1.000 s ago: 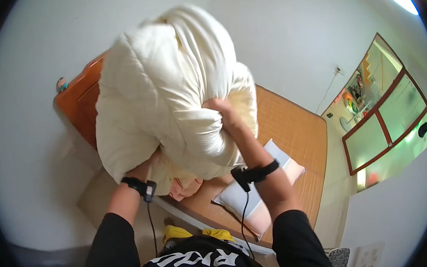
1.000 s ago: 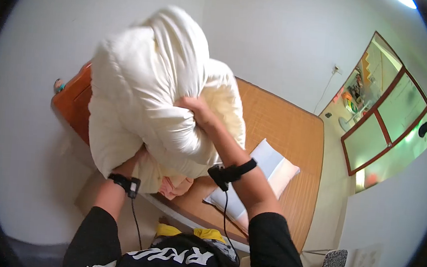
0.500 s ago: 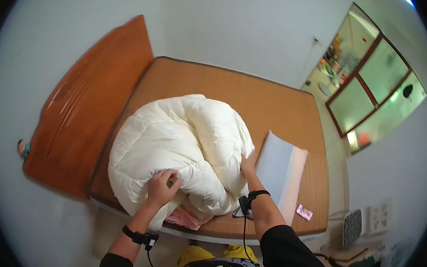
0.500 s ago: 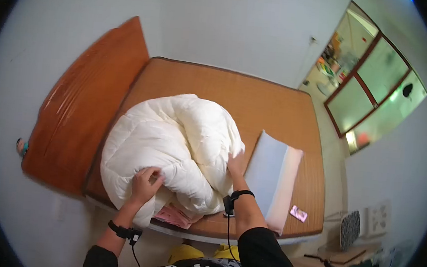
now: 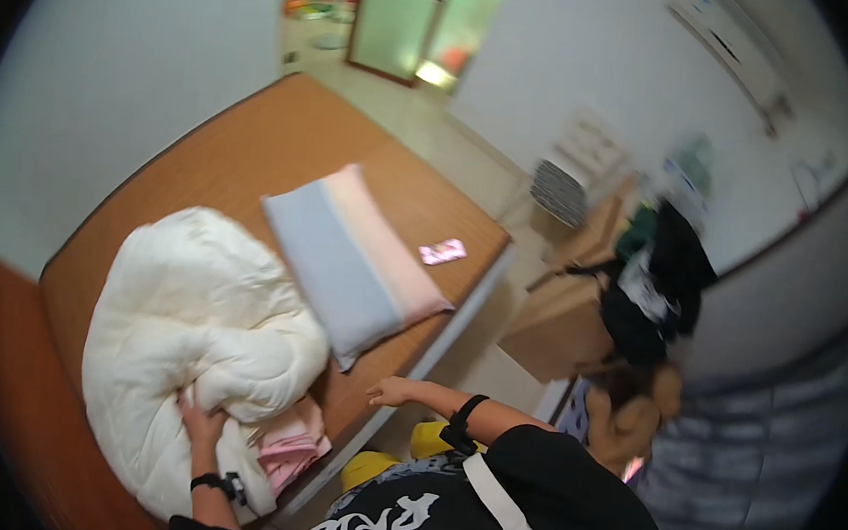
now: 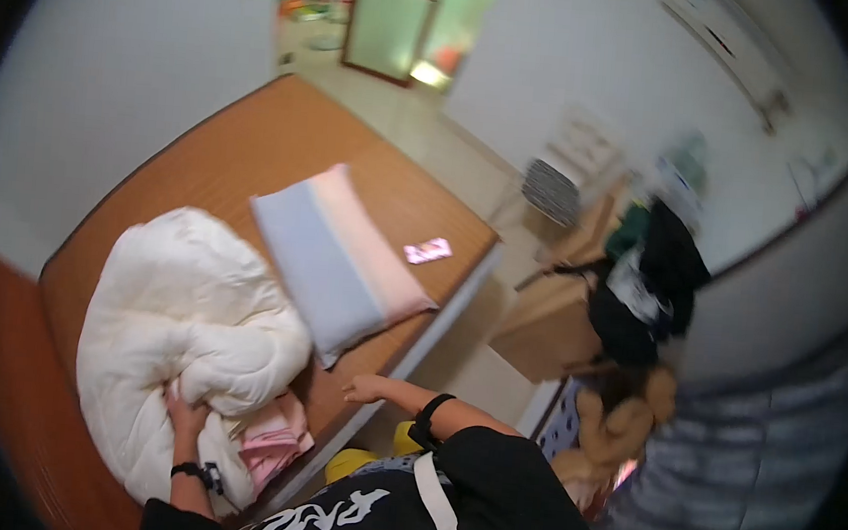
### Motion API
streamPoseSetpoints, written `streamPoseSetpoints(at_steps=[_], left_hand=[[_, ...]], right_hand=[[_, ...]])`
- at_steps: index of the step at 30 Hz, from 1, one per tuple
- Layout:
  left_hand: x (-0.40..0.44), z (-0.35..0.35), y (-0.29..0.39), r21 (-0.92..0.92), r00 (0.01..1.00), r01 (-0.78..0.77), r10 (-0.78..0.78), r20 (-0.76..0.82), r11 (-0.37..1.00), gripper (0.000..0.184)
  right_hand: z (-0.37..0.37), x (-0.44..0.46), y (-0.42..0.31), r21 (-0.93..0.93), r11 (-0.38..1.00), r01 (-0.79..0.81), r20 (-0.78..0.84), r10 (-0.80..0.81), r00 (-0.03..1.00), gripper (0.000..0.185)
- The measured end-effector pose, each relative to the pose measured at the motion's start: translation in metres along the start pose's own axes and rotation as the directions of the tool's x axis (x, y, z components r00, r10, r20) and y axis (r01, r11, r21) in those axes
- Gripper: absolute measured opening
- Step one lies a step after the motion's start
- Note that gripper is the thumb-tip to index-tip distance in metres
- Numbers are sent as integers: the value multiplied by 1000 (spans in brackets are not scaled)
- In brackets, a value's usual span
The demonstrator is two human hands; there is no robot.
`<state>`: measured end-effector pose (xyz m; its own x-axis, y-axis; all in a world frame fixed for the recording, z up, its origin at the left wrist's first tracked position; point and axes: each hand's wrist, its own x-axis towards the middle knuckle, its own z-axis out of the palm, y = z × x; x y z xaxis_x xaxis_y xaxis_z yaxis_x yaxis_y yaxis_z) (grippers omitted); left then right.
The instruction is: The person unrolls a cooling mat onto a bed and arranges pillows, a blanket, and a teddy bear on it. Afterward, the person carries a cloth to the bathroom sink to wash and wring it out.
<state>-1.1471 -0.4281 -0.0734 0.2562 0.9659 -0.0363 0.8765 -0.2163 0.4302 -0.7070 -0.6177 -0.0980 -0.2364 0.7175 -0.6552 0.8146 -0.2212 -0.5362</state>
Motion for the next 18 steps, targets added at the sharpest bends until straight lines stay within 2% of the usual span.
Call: streamPoseSetpoints(at_steps=[1, 2, 3, 4, 5, 6, 7, 8, 9, 11, 13, 14, 15, 16, 17, 18], left_hand=[[-1, 4, -5, -16, 998, -58, 58, -8, 998, 91], [2, -1, -6, 20, 984, -162, 160, 74, 987, 90], [3, 11, -19, 38, 986, -152, 149, 71, 988, 90], [-2, 7, -11, -22, 993, -94, 96, 69, 995, 99], [2, 24, -33, 72, 995, -94, 91, 44, 993, 102], [-6, 17, -15, 89, 999, -30, 28, 24, 996, 107], [-2, 35, -38, 132, 951, -197, 222, -213, 971, 85], [-4, 41, -17, 134, 911, -278, 305, -276, 951, 85], [-8, 52, 21, 96, 902, -341, 354, -248, 935, 84], [-25, 78, 116, -2, 900, -428, 426, -92, 904, 83], [-43, 113, 197, -95, 860, -489, 497, 118, 867, 82], [-53, 131, 231, -138, 824, -502, 521, 222, 854, 81], [-61, 148, 262, -177, 777, -504, 533, 335, 845, 81], [-70, 160, 285, -207, 727, -494, 531, 434, 845, 80], [-77, 174, 308, -231, 673, -474, 519, 527, 849, 79], [-83, 185, 328, -243, 623, -449, 496, 604, 860, 79]], right_hand=[[7, -24, 27, 118, 993, -22, -2, 22, 1000, 58], [14, -51, 51, 237, 971, -34, -13, 38, 999, 55], [24, -85, 75, 379, 919, -113, -103, 163, 981, 50], [38, -114, 105, 425, 896, -130, -144, 209, 967, 50], [56, -138, 142, 449, 888, -99, -305, 257, 917, 47], [77, -167, 175, 466, 882, -75, -455, 311, 834, 45], [95, -204, 201, 511, 854, -93, -476, 372, 797, 45], [111, -242, 225, 716, 686, -133, -444, 593, 671, 41], [133, -278, 246, 873, 473, -116, -348, 772, 531, 38], [203, -341, 298, 958, 232, 171, -270, 930, 251, 30], [321, -368, 381, 949, 95, 299, -120, 990, 68, 23], [396, -356, 451, 924, 169, -342, -209, 975, -81, 25], [349, -442, 342, 977, 28, -212, -50, 993, -103, 17], [413, -436, 376, 981, -57, -188, 15, 977, -215, 31], [432, -473, 365, 958, -232, -170, 217, 971, -104, 36], [445, -497, 354, 963, -252, -92, 240, 963, -122, 36]])
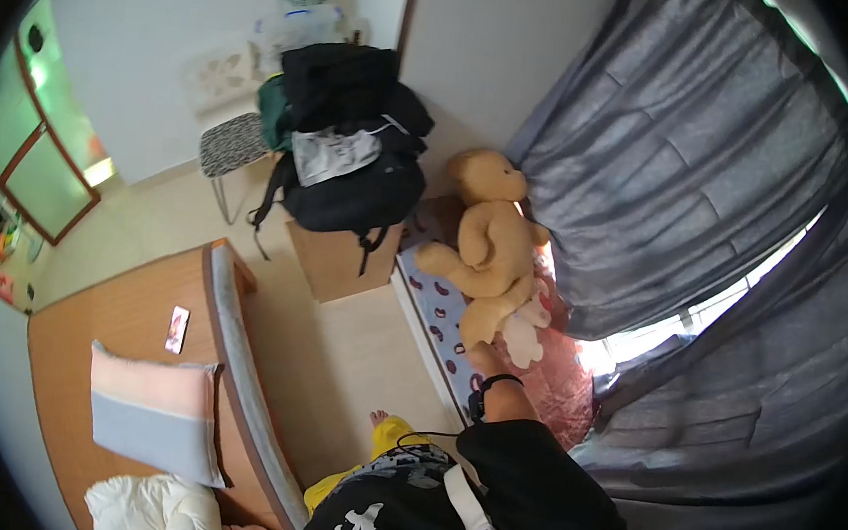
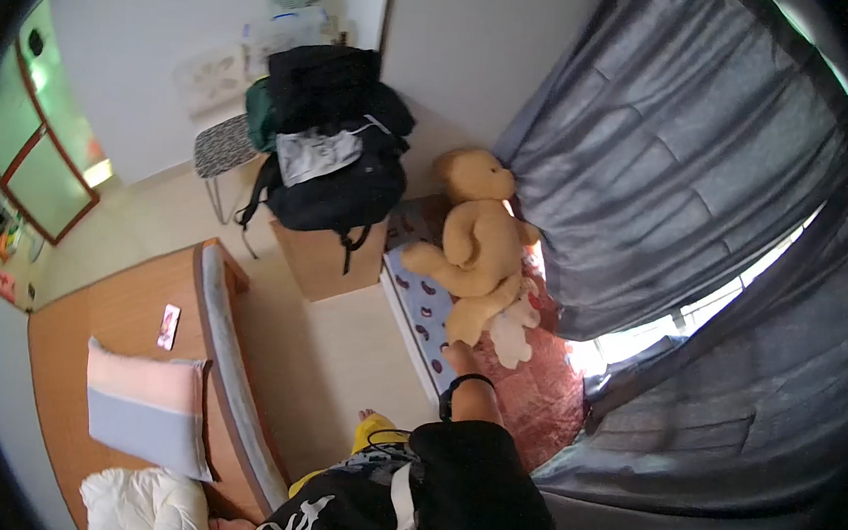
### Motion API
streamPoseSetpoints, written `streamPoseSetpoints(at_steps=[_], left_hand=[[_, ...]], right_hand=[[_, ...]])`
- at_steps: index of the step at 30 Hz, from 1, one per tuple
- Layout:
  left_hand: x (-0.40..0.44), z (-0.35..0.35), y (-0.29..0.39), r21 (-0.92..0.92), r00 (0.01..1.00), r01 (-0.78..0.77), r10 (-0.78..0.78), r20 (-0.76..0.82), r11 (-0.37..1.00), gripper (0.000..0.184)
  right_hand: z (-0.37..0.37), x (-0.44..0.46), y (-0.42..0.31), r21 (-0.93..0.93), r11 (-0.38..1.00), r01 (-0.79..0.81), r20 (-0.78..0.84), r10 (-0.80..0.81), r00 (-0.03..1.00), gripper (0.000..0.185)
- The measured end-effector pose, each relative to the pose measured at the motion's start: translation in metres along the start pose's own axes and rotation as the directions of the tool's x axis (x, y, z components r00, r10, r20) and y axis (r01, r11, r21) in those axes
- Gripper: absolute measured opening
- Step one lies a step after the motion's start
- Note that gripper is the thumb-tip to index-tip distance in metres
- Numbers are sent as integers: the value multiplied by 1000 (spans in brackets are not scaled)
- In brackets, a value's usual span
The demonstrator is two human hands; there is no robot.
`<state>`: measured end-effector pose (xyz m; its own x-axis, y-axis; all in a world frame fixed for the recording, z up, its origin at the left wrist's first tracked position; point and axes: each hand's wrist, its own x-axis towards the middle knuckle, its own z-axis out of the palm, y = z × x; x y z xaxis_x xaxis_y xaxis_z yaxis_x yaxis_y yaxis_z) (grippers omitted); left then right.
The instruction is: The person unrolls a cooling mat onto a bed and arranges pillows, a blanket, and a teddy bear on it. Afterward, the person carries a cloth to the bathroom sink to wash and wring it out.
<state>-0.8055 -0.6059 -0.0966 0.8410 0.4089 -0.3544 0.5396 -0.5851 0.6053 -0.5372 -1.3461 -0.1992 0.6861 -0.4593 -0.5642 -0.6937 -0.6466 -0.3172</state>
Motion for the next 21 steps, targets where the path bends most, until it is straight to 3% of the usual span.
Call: streamPoseSetpoints(at_steps=[2, 4, 7, 10, 12, 14, 15, 16, 17, 18, 19, 20, 21], left_hand=[[22, 13, 26, -47, 983, 73, -64, 169, 996, 78], [35, 14, 31, -59, 941, 189, -163, 295, 980, 77], [50, 3, 17, -32, 854, 375, -332, 401, 927, 75], [75, -20, -9, -18, 760, 536, -474, 444, 844, 74], [103, -41, -36, -94, 703, 635, -522, 484, 767, 73], [153, -51, -40, -285, 632, 745, -504, 588, 603, 72], [181, -31, -33, -221, 766, 556, -390, 512, 801, 58], [208, -11, -20, -112, 871, 334, -261, 416, 936, 45], [231, 7, 10, -58, 895, 256, -214, 391, 965, 32], [249, 25, 42, 99, 922, 93, -123, 366, 991, 30], [286, 41, 54, 196, 856, -251, 123, 503, 948, 32], [283, 52, 93, 86, 861, -223, 155, 485, 971, 30], [256, 59, 187, -27, 864, -196, 186, 468, 980, 28]], right_hand=[[-42, -20, 16, 211, 962, 174, -187, -135, 973, 38], [-84, -51, 7, 310, 874, 374, -336, -267, 903, 40], [-137, -67, -3, 417, 901, 115, 41, -145, 989, 30], [-121, -34, 24, 328, 941, -79, 92, 51, 994, 30], [-94, -8, 54, 503, 859, -89, 208, -20, 978, 28], [-87, 0, 68, 516, 850, -107, 210, -5, 978, 26], [-86, 0, 75, 435, 900, -19, 229, -90, 969, 30], [-93, -8, 67, 410, 910, -56, 275, -65, 959, 31], [-100, -17, 60, 383, 919, -91, 321, -40, 946, 32], [-104, -15, 62, 388, 917, -99, 324, -35, 945, 32], [-109, -8, 63, 455, 876, -159, 307, 13, 952, 31], [-112, 5, 67, 522, 826, -211, 292, 59, 954, 30], [-105, 29, 81, 532, 820, -213, 296, 55, 954, 30]])
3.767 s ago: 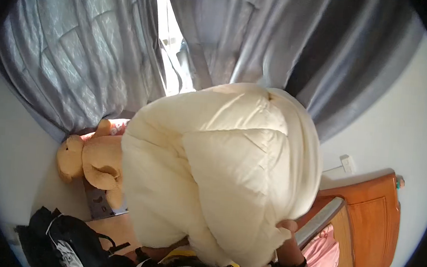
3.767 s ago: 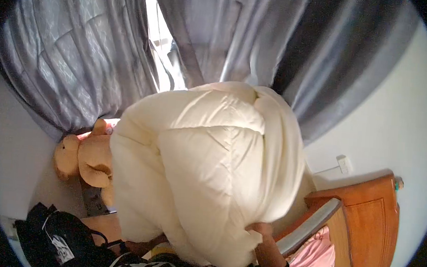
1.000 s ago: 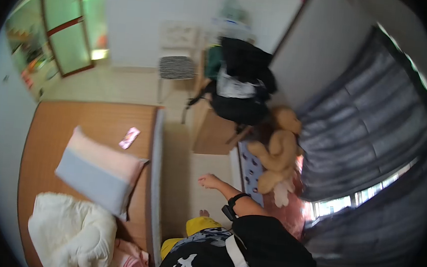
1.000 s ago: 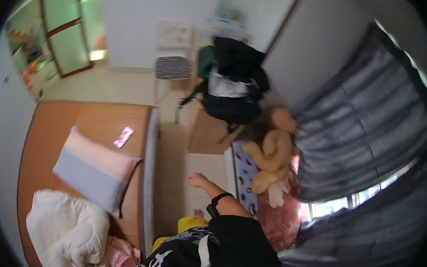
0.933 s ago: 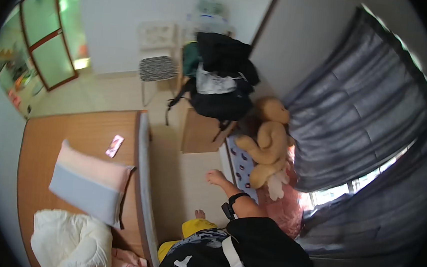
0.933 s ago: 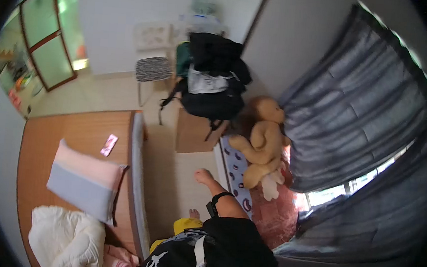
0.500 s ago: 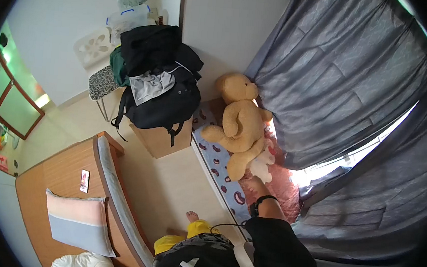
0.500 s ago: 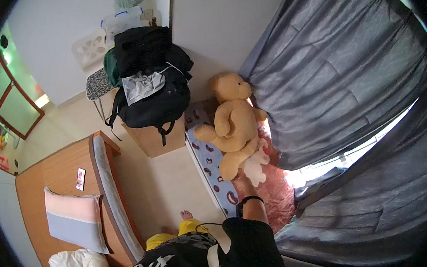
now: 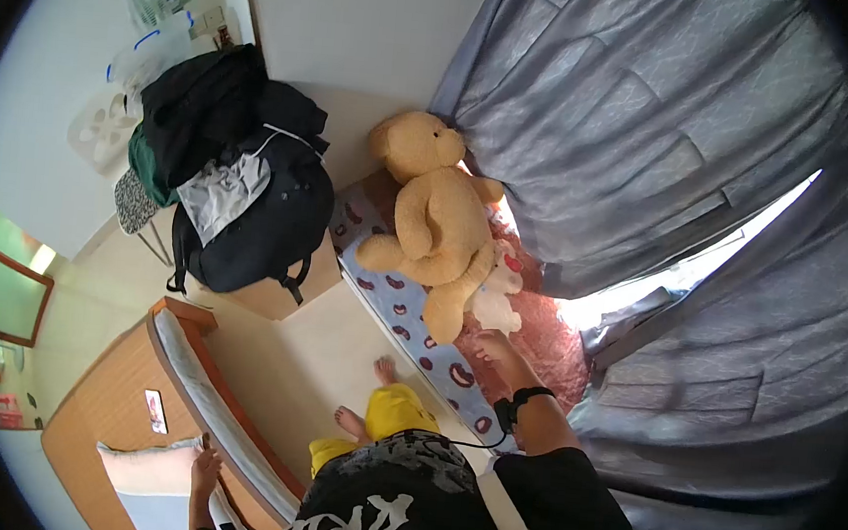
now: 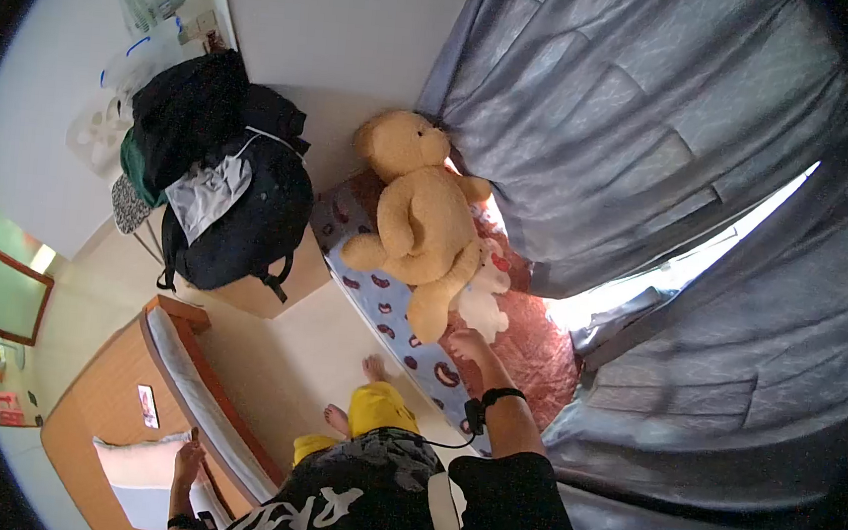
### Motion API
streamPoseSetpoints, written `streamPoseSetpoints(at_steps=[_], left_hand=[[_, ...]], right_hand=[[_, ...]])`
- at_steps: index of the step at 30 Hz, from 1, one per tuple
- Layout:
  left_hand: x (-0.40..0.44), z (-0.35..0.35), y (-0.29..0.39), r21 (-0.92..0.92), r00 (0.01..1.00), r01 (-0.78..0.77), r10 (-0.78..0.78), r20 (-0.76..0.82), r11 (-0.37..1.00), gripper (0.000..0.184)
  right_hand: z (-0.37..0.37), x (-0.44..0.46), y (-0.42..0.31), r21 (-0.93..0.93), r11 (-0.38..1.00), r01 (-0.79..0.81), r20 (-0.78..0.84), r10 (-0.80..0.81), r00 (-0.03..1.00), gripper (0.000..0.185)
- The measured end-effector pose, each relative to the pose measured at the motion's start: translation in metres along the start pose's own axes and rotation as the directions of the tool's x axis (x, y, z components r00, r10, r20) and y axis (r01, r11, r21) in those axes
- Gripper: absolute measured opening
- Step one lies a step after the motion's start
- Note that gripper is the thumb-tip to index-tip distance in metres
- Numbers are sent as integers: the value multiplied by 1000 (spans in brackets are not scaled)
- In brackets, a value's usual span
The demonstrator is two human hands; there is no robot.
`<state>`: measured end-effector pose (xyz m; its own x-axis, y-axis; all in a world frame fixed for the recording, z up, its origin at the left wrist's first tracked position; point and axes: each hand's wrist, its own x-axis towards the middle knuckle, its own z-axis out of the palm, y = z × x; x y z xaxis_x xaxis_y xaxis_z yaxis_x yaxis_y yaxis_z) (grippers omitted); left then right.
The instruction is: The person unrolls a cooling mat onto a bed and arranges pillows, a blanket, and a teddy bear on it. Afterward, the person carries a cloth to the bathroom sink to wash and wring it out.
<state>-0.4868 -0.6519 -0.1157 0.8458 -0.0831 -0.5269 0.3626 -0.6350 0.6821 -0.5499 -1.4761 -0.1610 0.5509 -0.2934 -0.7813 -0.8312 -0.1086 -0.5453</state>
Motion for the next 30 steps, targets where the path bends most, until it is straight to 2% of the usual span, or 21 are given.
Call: streamPoseSetpoints(at_steps=[2, 3, 4, 5, 6, 7, 8, 9, 11, 14, 16, 17, 19, 20, 21, 23, 25, 26, 27, 28, 30], left_hand=[[13, 19, 46, -159, 999, 41, -37, 24, 986, 27], [22, 23, 60, -326, 996, 89, -76, 52, 941, 27], [25, 22, 54, -306, 971, 233, -204, 125, 923, 24], [18, 23, 61, -97, 967, 236, -224, 123, 967, 24], [10, 20, 18, -275, 962, 250, -206, 180, 928, 20], [-11, 15, -19, 17, 981, 173, -173, 82, 985, 18], [-32, 37, -41, -494, 957, 250, -289, -2, 833, 24], [-56, 23, -40, -261, 882, 466, -469, 55, 845, 24], [-61, 31, 11, -127, 736, 677, -672, 88, 725, 23], [-43, 39, 60, -87, 686, 728, -723, 81, 680, 23], [-30, 40, 77, -70, 678, 735, -731, 76, 675, 24], [-24, 40, 84, -63, 675, 738, -734, 73, 672, 24], [-15, 40, 94, -50, 678, 735, -732, 67, 676, 24], [-11, 40, 98, -44, 685, 729, -726, 66, 683, 24], [-7, 38, 108, -41, 682, 731, -728, 63, 681, 24], [2, 39, 118, -23, 692, 722, -719, 65, 692, 25], [6, 37, 118, -10, 703, 710, -708, 70, 704, 25], [7, 37, 118, -4, 710, 703, -701, 72, 711, 26], [8, 37, 114, -1, 717, 695, -693, 74, 719, 26], [8, 38, 109, 4, 725, 687, -685, 76, 727, 27], [6, 39, 98, 15, 746, 662, -661, 82, 749, 27]], right_hand=[[-13, 51, 13, 284, 959, -3, -8, 5, 1000, 28], [-13, 68, 11, 288, 958, -11, 5, 10, 1000, 28], [-9, 89, 6, 384, 922, 39, -100, 0, 995, 27], [-7, 108, -12, 470, 877, 101, -204, -3, 979, 28], [-7, 129, -35, 468, 879, 95, -188, -6, 982, 28], [-4, 150, -57, 396, 906, 151, -242, -55, 969, 35], [2, 169, -81, 326, 924, 200, -292, -103, 951, 44], [6, 182, -111, 255, 942, 217, -334, -125, 934, 54], [11, 203, -174, 109, 972, 208, -413, -145, 899, 78], [24, 271, -219, 56, 978, 201, -287, -177, 942, 105], [32, 248, -278, -423, 905, -34, -590, -247, 768, 121], [36, 254, -285, -425, 905, -30, -585, -249, 772, 121], [41, 261, -300, -409, 902, -136, -534, -116, 837, 132], [44, 257, -302, -396, 916, -68, -503, -154, 850, 122], [48, 267, -296, -397, 916, -58, -500, -163, 851, 122], [52, 298, -272, -452, 889, -75, -572, -224, 789, 99], [26, 295, -259, -240, 966, 90, -534, -209, 819, 62], [9, 287, -262, 105, 979, 175, -421, -116, 900, 50], [-8, 277, -267, 442, 876, 193, -270, -75, 960, 39], [-26, 264, -272, 431, 878, 208, -279, -90, 956, 39], [-61, 222, -286, 641, 719, 267, -231, -151, 961, 31]])
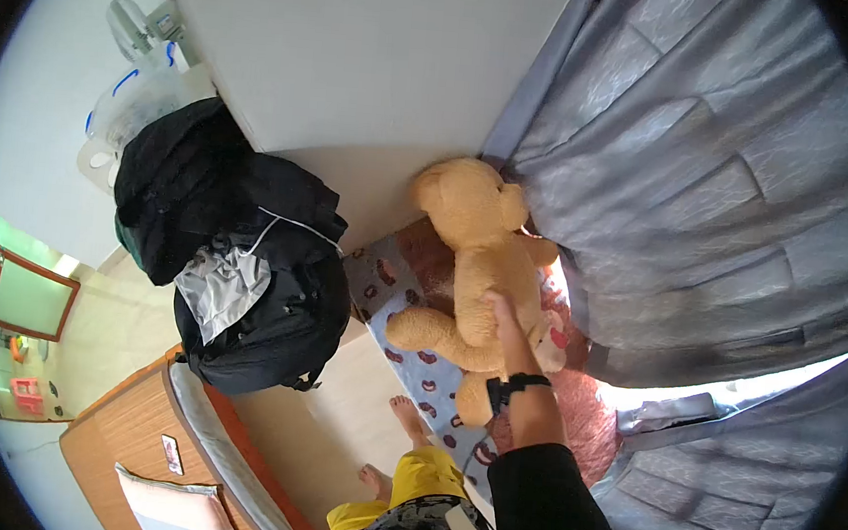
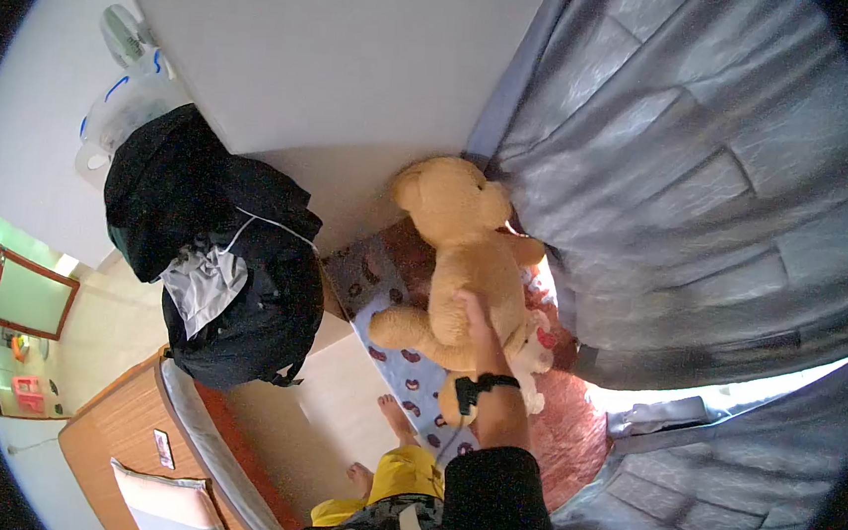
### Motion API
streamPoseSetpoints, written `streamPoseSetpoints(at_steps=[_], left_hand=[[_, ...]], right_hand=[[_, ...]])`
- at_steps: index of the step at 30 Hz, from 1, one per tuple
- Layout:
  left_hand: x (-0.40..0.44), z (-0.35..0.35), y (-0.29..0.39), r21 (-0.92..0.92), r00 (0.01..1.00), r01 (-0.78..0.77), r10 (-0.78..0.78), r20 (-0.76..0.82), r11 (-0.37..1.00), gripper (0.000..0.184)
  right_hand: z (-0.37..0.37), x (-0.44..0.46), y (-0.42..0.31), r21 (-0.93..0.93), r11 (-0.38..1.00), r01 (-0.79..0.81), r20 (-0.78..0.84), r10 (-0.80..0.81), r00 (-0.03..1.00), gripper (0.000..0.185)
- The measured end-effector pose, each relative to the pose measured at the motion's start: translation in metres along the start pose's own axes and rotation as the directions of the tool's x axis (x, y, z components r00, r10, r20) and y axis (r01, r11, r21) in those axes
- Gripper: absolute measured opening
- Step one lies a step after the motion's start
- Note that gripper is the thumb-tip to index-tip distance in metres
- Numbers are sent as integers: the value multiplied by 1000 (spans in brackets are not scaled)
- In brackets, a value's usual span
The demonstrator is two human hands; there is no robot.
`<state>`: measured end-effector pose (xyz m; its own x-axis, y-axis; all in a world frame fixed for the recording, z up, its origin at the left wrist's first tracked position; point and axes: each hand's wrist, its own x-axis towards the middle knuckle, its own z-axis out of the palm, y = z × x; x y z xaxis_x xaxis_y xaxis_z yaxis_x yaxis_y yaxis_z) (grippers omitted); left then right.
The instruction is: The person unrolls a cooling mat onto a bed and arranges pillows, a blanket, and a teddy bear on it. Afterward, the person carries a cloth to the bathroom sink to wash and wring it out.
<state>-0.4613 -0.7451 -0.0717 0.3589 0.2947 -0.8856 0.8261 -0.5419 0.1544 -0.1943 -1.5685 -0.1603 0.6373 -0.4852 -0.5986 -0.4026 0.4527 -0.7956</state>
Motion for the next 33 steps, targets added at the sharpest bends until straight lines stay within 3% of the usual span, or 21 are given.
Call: streamPoseSetpoints(at_steps=[2, 3, 4, 7, 8, 10, 11, 12, 13, 15, 16, 17, 18, 19, 20, 22, 26, 28, 29, 30, 33], left_hand=[[8, -1, -12, 13, 999, -36, 36, 3, 999, 28], [14, -1, -19, 20, 998, -57, 57, 5, 998, 29], [21, -1, -27, 36, 997, -82, 81, 6, 996, 29], [46, 1, -65, 115, 982, -189, 191, 1, 975, 31], [63, 2, -83, 189, 961, -269, 275, -6, 944, 32], [120, 15, -120, 485, 831, -481, 556, -13, 730, 33], [147, 25, -127, 635, 700, -550, 714, -5, 543, 33], [102, 24, -61, 608, 752, -558, 654, 81, 565, 34], [31, 22, 16, 570, 615, -703, 765, 188, 425, 31], [83, 32, 26, 414, 412, -865, 874, 258, 285, 25], [37, 38, 59, 334, 283, -919, 939, 194, 208, 29], [16, 51, 81, 354, 260, -914, 955, 143, 196, 36], [-12, 54, 94, 212, 490, -868, 843, 222, 449, 43], [-11, 70, 95, -13, 460, -880, 858, 228, 475, 45], [-16, 79, 103, -19, 432, -886, 842, 322, 462, 58], [-76, 89, 116, -394, 426, -770, 864, 269, 502, 68], [-90, 117, 103, -589, 519, -616, 832, 195, 523, 76], [-82, 144, 87, -736, 462, -519, 867, 187, 436, 71], [-77, 155, 75, -648, 460, -658, 886, 58, 384, 55], [-102, 159, 71, -838, 543, -484, 837, -62, 252, 39], [-110, 157, 27, -796, 595, -557, 783, -181, 239, 30]], right_hand=[[-19, -58, -45, 87, 996, 8, -43, -4, 999, 27], [-32, -86, -58, 78, 988, 134, -74, -128, 989, 30], [-30, -131, -88, -63, 975, 211, -177, -219, 960, 35], [-99, -176, -79, 133, 981, 144, 201, -169, 965, 60], [-92, -226, -97, 123, 980, 157, 204, -180, 962, 60], [-75, -326, -128, 181, 901, 395, 373, -435, 819, 50], [-67, -367, -137, 186, 862, 472, 421, -504, 754, 50], [-62, -404, -140, 154, 842, 517, 436, -528, 729, 50], [-57, -441, -139, 117, 820, 560, 447, -547, 708, 50], [-55, -507, -118, 35, 808, 588, 429, -544, 721, 50], [-57, -538, -102, -6, 808, 590, 414, -535, 737, 49], [-59, -566, -86, -39, 809, 587, 396, -527, 752, 49], [-62, -591, -71, -73, 810, 582, 379, -517, 767, 49], [-62, -611, -59, -98, 813, 574, 374, -505, 778, 49], [-65, -626, -47, -121, 818, 563, 363, -492, 792, 49], [-64, -645, -26, -149, 826, 544, 358, -468, 808, 48], [-57, -650, 0, -185, 843, 506, 398, -406, 822, 48], [-44, -642, 7, -196, 844, 499, 461, -370, 807, 47], [-38, -636, 9, -197, 841, 503, 499, -356, 790, 47], [-32, -633, 10, -196, 841, 504, 539, -337, 772, 47], [-4, -625, 12, -189, 831, 524, 663, -286, 692, 46]])
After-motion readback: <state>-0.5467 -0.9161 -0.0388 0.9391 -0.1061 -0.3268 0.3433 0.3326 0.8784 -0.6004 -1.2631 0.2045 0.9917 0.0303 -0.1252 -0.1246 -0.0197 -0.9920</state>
